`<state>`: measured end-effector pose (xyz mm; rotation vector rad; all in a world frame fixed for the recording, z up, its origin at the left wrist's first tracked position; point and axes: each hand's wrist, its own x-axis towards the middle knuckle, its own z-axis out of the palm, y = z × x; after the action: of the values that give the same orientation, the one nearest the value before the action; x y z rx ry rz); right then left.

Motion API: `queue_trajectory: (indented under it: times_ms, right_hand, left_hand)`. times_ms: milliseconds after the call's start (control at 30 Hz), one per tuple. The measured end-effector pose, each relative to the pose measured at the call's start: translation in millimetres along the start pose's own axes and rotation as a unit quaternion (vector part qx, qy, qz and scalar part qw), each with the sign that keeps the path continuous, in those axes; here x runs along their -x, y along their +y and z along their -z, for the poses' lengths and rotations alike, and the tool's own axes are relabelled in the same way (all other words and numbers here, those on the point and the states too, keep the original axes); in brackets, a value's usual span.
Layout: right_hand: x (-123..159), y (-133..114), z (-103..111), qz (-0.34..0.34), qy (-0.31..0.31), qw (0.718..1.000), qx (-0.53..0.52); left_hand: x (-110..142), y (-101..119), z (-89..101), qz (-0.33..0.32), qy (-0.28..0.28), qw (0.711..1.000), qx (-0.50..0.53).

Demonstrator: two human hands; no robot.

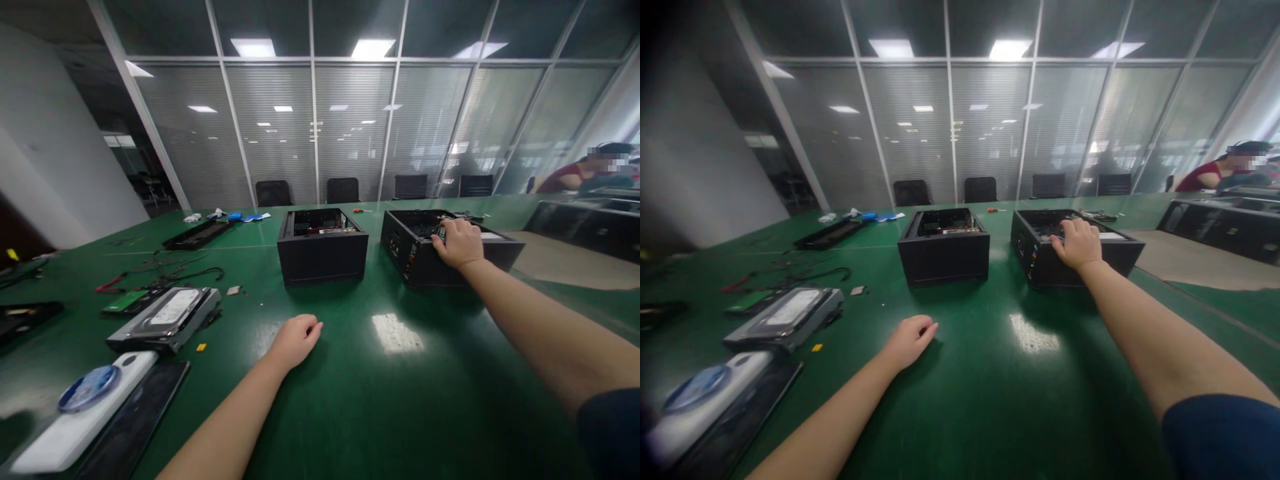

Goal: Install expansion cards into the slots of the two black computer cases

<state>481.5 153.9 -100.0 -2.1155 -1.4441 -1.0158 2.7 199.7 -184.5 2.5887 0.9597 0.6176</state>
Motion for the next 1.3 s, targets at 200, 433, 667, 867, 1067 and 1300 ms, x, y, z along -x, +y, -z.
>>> queue_trajectory:
  times_ms: [200,433,667,867,1067,1300]
  right_hand:
    - [49.5,-36.7,-1.0,-0.083,0.073,0.973,-0.202]
    - [107.1,-89.0,-1.5,-0.291,-0.121,0.799,-0.512]
    - [134.6,-86.2,-10.3,-0.257,-0.052,0.799,-0.541]
    - [127.7,-71.2,-16.3,-0.245,-0.029,0.847,-0.472]
    - [127.5,-77.2,-14.3,-0.240,-0.041,0.844,-0.478]
    - [128.5,-83.1,-14.3,-0.217,-0.071,0.839,-0.494]
  left_hand:
    - [3.8,5.3,-3.3,-0.024,0.004,0.992,-0.123]
    - [2.6,14.3,-3.6,-0.033,-0.020,0.971,-0.236]
    - [-1.5,37.7,7.4,-0.102,-0.072,0.935,-0.332]
    - [-46.6,60.1,21.8,-0.163,-0.002,0.893,-0.420]
    - [-153.7,52.7,58.1,-0.036,0.156,0.884,-0.439]
    - [-213.5,17.5,75.6,0.074,0.082,0.909,-0.401]
